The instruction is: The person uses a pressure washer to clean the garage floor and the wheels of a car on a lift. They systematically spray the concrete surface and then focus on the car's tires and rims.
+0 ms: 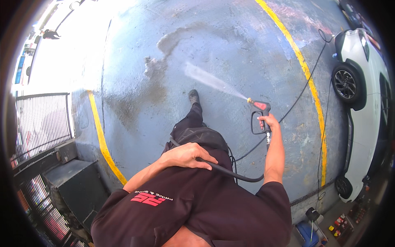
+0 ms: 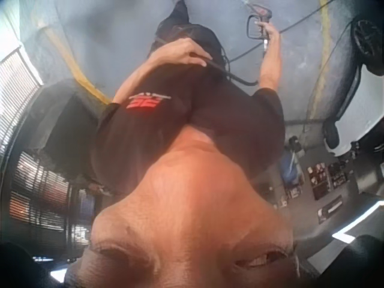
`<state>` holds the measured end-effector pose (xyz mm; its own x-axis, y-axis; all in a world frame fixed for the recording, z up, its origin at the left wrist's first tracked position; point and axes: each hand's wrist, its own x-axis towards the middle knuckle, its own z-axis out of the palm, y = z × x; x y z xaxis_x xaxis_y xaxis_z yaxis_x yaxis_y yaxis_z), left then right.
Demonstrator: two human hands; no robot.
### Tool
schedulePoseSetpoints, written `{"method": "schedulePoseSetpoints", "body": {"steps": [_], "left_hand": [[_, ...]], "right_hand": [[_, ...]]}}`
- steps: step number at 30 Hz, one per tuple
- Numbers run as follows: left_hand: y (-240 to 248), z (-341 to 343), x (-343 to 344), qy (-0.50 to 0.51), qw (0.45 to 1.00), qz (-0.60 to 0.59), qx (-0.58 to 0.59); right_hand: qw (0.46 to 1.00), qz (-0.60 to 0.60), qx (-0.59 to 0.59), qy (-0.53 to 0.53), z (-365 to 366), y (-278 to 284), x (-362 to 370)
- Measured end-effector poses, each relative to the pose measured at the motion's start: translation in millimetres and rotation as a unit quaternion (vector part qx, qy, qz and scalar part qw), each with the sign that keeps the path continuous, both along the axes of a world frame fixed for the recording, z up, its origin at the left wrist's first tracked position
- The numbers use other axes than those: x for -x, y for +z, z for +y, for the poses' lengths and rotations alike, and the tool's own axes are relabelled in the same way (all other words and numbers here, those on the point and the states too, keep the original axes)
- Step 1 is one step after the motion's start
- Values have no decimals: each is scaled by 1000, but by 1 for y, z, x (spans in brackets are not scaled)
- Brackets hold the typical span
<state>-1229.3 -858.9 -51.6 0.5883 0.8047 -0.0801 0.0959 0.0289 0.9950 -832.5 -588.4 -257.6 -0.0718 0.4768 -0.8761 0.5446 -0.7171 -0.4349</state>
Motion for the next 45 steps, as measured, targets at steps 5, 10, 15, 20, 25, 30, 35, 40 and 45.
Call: {"method": "schedulePoseSetpoints", "body": {"steps": [5,10,15,20,25,30,35,40,45], "left_hand": [[4,89,46,-8,1000,5,-19],[8,155,78,-14,998,-7,-56],[20,227,97,-70,995,2,-70],[13,281,92,-64,995,-47,-53],[-4,353,89,-57,997,-2,-49],[-2,435,60,15,998,5,-63],[11,502,54,46,998,24,-33],[26,548,35,97,993,49,-45],[28,558,41,144,988,49,10]], "right_hand": [[991,-98,41,-87,62,13,-78],[974,-106,-37,-197,130,59,-102],[968,-57,-39,-240,179,58,-77],[971,-65,-31,-230,249,61,-49],[988,-49,-10,-145,344,40,-30],[985,-3,-40,-169,456,6,0],[998,-19,41,31,561,-19,35],[996,39,-55,-52,628,-40,92],[986,-10,-28,166,676,-39,168]]}}
